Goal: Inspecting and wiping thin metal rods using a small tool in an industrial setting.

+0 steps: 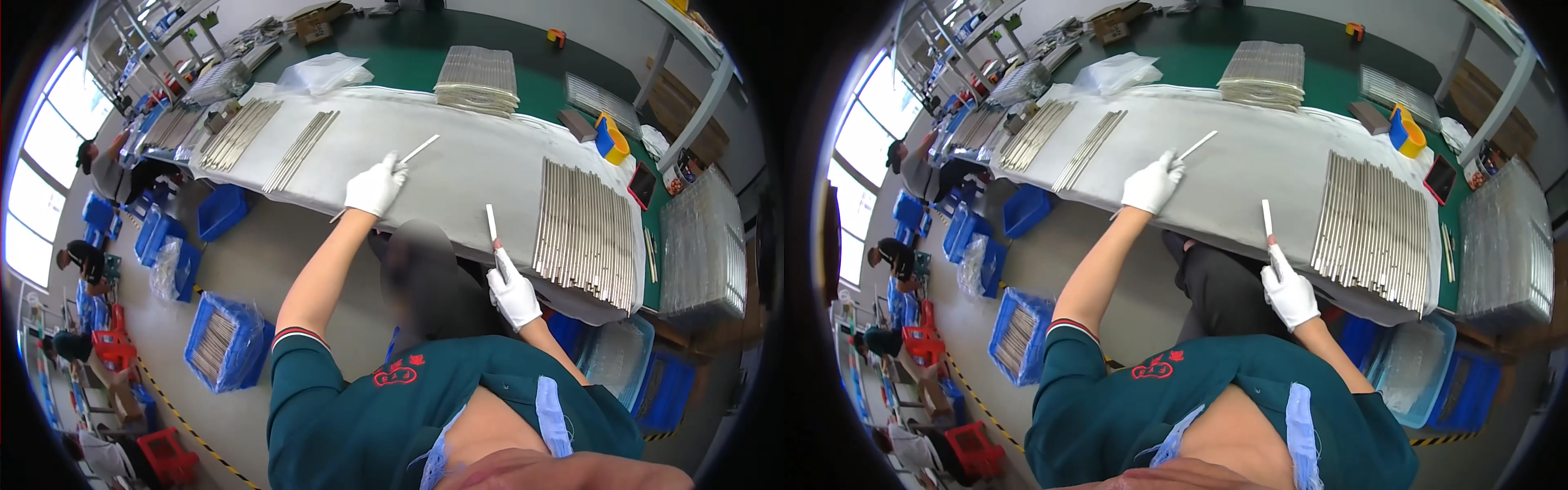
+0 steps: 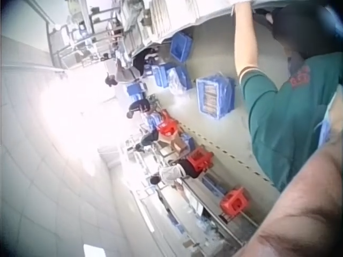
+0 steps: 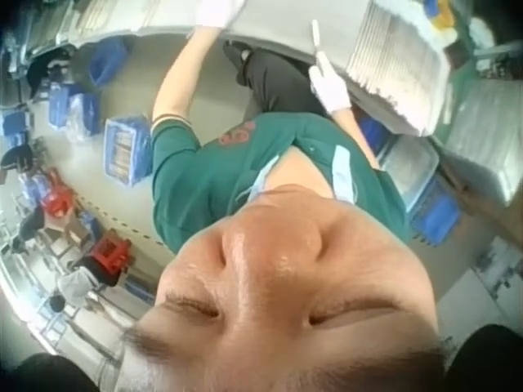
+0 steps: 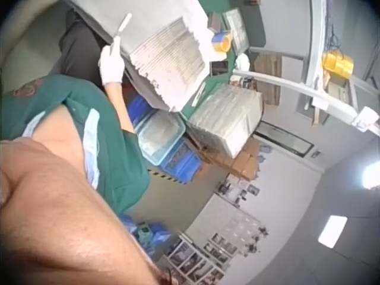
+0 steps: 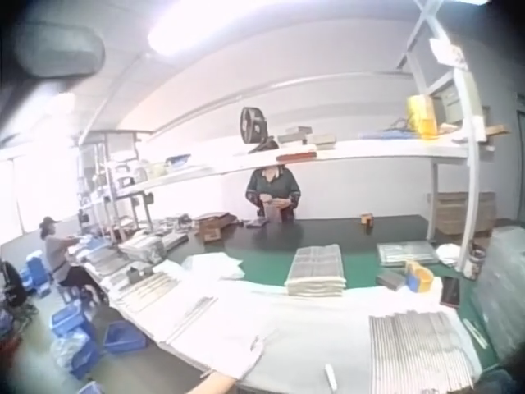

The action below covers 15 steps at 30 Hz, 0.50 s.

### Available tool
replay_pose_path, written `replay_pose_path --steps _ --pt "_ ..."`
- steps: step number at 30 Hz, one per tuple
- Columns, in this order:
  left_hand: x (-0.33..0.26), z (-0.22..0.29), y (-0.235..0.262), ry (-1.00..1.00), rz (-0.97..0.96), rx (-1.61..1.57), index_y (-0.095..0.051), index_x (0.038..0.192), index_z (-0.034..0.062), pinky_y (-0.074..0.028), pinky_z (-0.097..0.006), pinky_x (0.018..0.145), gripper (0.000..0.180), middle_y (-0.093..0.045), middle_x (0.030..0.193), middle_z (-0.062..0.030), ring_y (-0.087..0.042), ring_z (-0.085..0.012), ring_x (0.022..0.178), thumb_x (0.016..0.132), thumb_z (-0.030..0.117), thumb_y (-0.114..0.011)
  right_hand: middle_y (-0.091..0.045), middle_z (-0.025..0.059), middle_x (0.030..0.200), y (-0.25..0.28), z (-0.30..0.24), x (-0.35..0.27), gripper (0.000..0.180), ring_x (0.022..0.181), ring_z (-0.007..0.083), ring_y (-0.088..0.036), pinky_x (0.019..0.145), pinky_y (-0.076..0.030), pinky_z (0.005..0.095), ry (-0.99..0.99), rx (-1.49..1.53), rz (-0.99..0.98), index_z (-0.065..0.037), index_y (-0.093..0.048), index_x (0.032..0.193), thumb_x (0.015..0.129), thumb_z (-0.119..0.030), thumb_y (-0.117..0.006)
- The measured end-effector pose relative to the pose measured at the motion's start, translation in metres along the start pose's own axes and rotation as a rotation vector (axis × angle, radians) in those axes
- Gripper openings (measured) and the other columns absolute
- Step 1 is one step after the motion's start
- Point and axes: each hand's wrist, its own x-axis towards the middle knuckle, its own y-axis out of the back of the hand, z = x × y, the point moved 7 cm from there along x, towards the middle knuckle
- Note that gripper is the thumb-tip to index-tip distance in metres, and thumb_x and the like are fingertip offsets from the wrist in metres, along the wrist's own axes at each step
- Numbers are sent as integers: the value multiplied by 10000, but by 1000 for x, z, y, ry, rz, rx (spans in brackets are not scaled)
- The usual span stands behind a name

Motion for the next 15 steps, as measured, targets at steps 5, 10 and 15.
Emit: replay_pose_path --steps 5,10,15 --pt "-35 70 -14 -159 -106 -191 -463 1247 256 -501 -358 647 375 -658 925 -24 -629 -249 776 875 285 -490 -557 86 531 11 9 2 504 486 236 -578 520 -471 358 18 -236 51 -253 -314 1382 892 -275 -428" --pt "-83 94 -37 -14 -186 -1049 -517 1067 42 -429 -262 555 231 -603 764 -25 -527 -136 582 917 202 -443 -509 67 517 14 1 -1 509 446 151 -534 496 -457 310 13 -366 37 -275 -332 1376 890 -206 -465" --pt "-122 90 -22 352 -499 -1274 -508 1106 -13 -412 -223 618 256 -538 736 -11 -487 -78 633 930 166 -460 -556 98 515 17 9 -3 495 476 247 -584 503 -470 363 36 -315 21 -267 -343 1367 887 -270 -462"
